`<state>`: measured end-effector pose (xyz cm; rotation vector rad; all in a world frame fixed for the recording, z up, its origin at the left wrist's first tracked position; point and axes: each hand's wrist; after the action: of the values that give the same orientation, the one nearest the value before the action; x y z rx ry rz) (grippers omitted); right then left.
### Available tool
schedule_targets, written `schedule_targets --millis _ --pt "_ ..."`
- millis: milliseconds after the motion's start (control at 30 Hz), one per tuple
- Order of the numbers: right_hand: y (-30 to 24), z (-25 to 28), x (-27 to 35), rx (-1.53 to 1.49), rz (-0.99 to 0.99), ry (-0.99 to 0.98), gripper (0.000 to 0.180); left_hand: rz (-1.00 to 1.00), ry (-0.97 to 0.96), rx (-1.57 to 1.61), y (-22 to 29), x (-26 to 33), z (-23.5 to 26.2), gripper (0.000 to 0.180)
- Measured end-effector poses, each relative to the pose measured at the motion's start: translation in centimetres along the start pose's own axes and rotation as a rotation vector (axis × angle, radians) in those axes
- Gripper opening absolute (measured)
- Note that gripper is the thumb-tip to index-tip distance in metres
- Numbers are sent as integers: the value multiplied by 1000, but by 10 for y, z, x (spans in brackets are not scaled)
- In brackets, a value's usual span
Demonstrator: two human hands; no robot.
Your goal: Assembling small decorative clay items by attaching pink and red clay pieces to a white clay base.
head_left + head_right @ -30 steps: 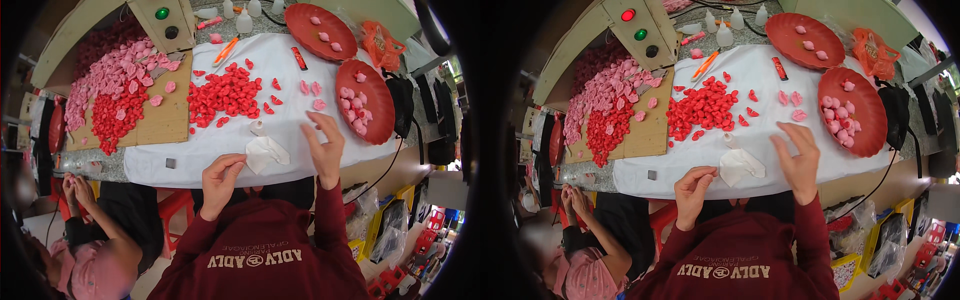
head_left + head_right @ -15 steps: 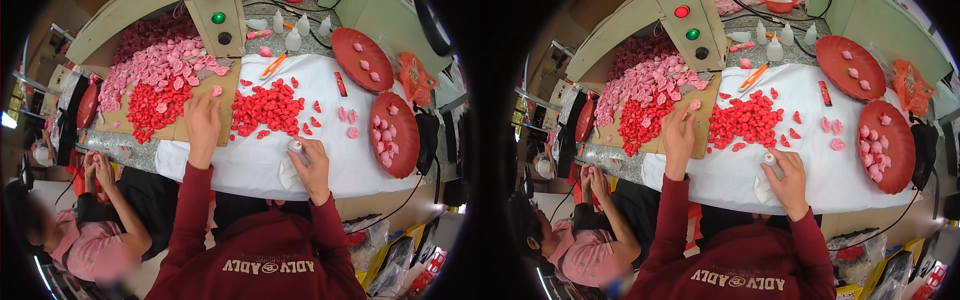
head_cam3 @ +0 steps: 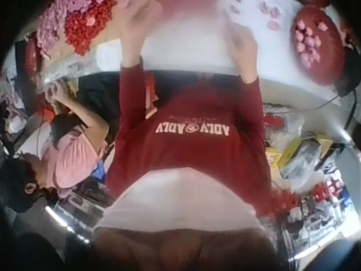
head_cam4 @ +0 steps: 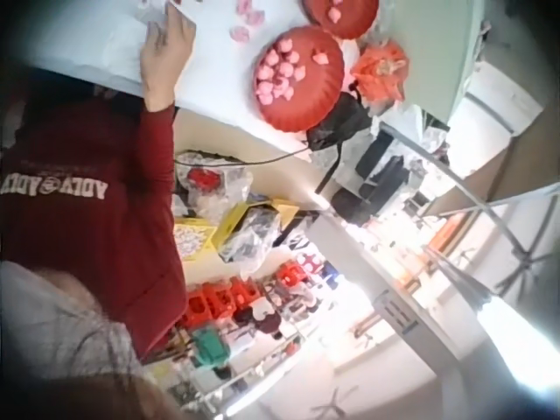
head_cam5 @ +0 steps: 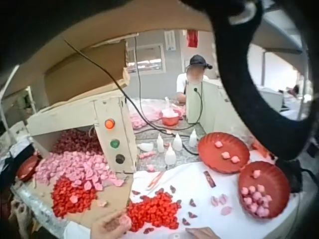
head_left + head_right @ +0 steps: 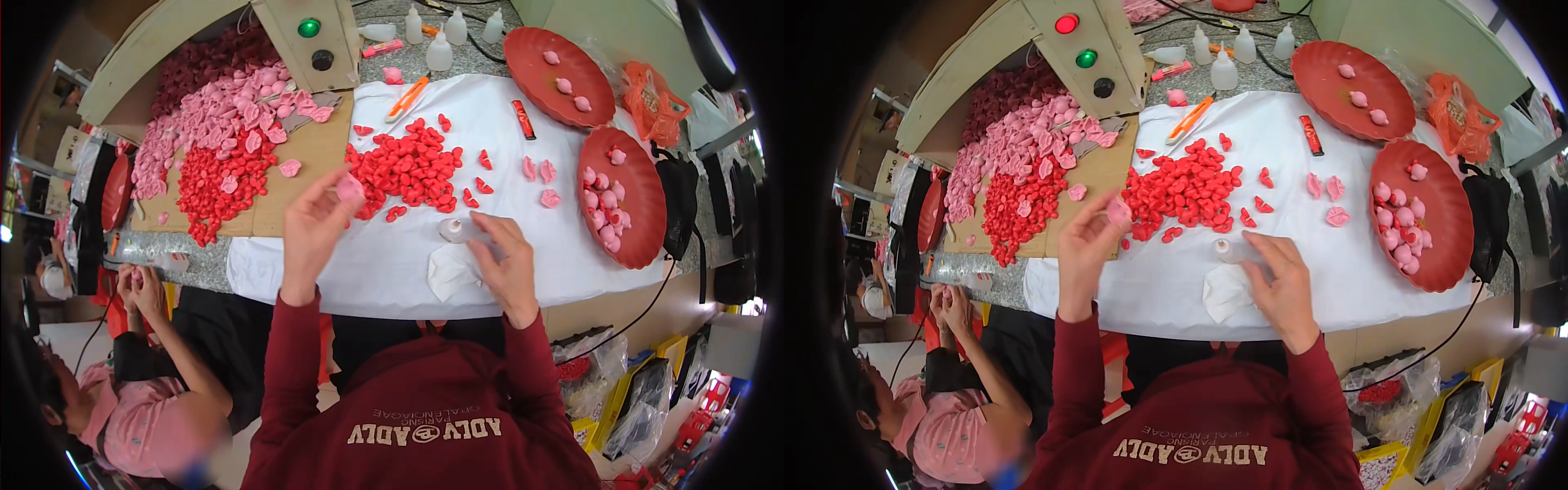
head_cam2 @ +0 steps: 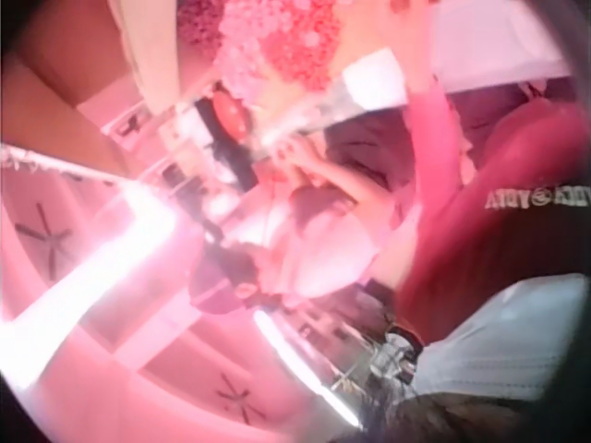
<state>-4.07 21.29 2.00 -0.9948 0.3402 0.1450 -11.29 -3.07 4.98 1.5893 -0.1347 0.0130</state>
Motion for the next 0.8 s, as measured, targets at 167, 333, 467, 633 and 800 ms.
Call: schedule_targets --millis 167,333,467,633,800 --pt "12 12 -25 178 80 44 31 114 -124 223 -5 56 -25 43" --pt "22 6 -43 406 196 -85 31 114 -220 262 -17 73 -28 49" --pt "28 4 -41 414 193 -107 31 90 -273 251 -21 79 -22 55" --pt "22 4 -39 394 106 -136 30 143 -308 284 -23 85 -16 58" --pt "26 8 -37 372 81 -103 28 202 -326 340 -21 88 -15 55"
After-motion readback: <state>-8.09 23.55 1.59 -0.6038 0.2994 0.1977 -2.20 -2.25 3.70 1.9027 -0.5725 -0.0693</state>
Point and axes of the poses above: each hand's wrist, its own x-axis away from the middle knuckle, its own z-axis out of the back of the hand, y = z × x, and after that the axes turned 4 degrees about z, right-handed
